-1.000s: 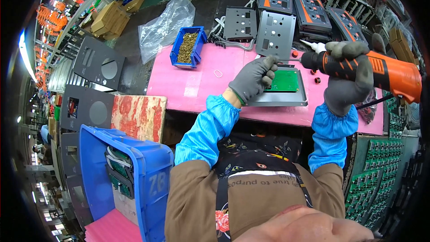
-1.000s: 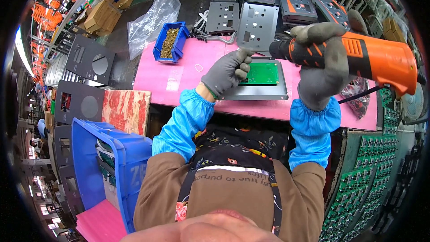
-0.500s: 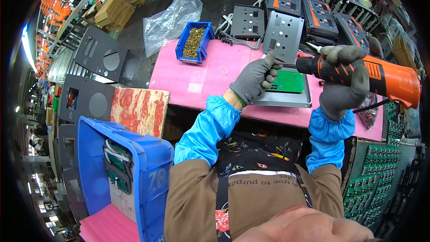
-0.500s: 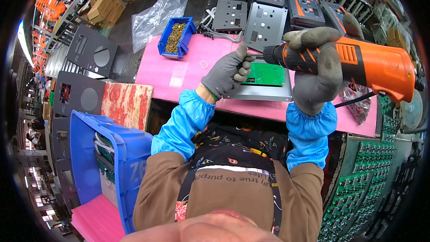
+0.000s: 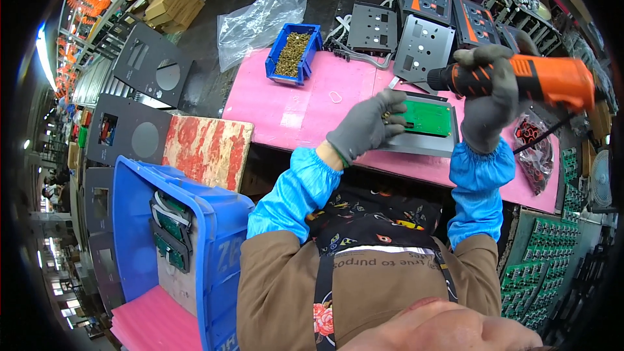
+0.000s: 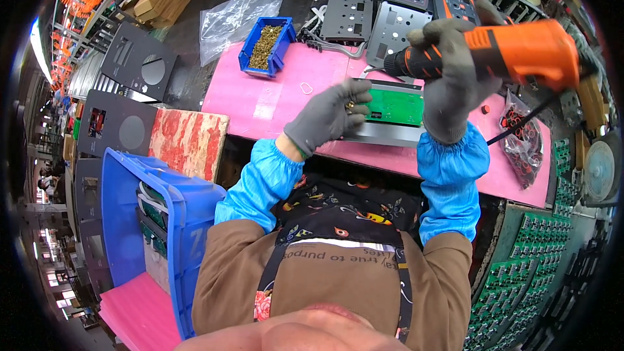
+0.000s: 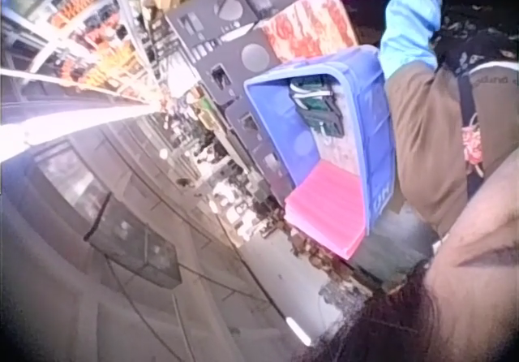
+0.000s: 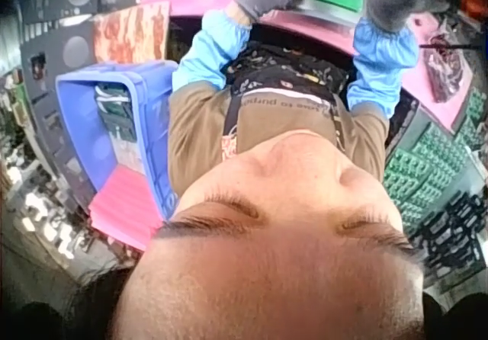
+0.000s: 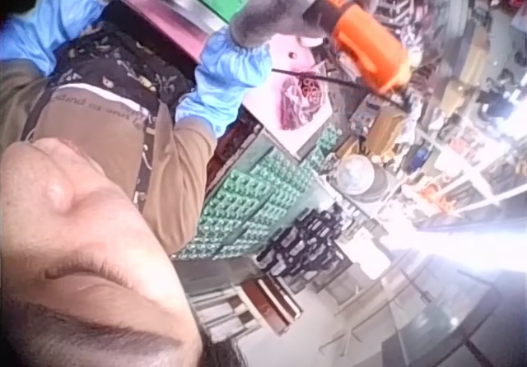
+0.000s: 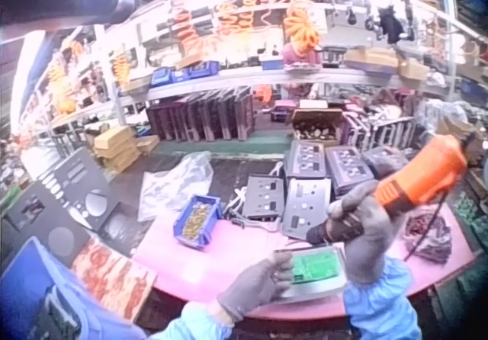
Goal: The person assembles the front panel of an electronic control unit by installing a printed circuit board onto the panel, then securing it with screws using an electric screwdriver and applying adhesive from a bottle.
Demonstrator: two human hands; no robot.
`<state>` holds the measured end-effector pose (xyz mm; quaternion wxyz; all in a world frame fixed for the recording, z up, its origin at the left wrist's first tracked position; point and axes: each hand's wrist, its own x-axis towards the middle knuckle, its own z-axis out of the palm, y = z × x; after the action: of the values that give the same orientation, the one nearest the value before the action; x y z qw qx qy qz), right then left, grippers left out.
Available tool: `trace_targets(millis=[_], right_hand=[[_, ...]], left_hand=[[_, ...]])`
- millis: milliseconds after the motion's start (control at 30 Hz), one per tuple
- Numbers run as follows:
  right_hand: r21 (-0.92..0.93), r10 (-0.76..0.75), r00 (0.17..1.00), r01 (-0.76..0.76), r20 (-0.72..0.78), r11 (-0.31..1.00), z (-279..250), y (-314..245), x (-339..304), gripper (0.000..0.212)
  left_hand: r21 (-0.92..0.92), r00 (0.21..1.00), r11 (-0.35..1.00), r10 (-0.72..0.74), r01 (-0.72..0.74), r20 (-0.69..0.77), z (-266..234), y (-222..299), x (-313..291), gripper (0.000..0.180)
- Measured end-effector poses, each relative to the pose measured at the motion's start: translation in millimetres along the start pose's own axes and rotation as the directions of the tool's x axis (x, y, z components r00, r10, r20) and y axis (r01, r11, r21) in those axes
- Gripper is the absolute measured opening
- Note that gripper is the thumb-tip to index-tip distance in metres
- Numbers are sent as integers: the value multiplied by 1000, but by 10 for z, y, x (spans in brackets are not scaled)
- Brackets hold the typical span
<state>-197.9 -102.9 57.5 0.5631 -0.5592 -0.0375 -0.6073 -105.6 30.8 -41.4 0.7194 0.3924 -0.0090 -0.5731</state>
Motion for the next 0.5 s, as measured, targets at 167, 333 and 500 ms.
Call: trace_targets(millis=[167,333,500], right_hand=[[-9,231,973,-231,18,973,135,174,-73,52],[-71,302,950,-297,75,952,190,305,-99,57],[-84,312,947,-306,73,948,240,322,-106,55]], left_hand=[[760,770,176,292,-626,567,-106,-325,-200,38],[228,924,940,167,-254,344,8,-408,-122,39],[172,983,982,41,-72,177,117,-355,-36,35]])
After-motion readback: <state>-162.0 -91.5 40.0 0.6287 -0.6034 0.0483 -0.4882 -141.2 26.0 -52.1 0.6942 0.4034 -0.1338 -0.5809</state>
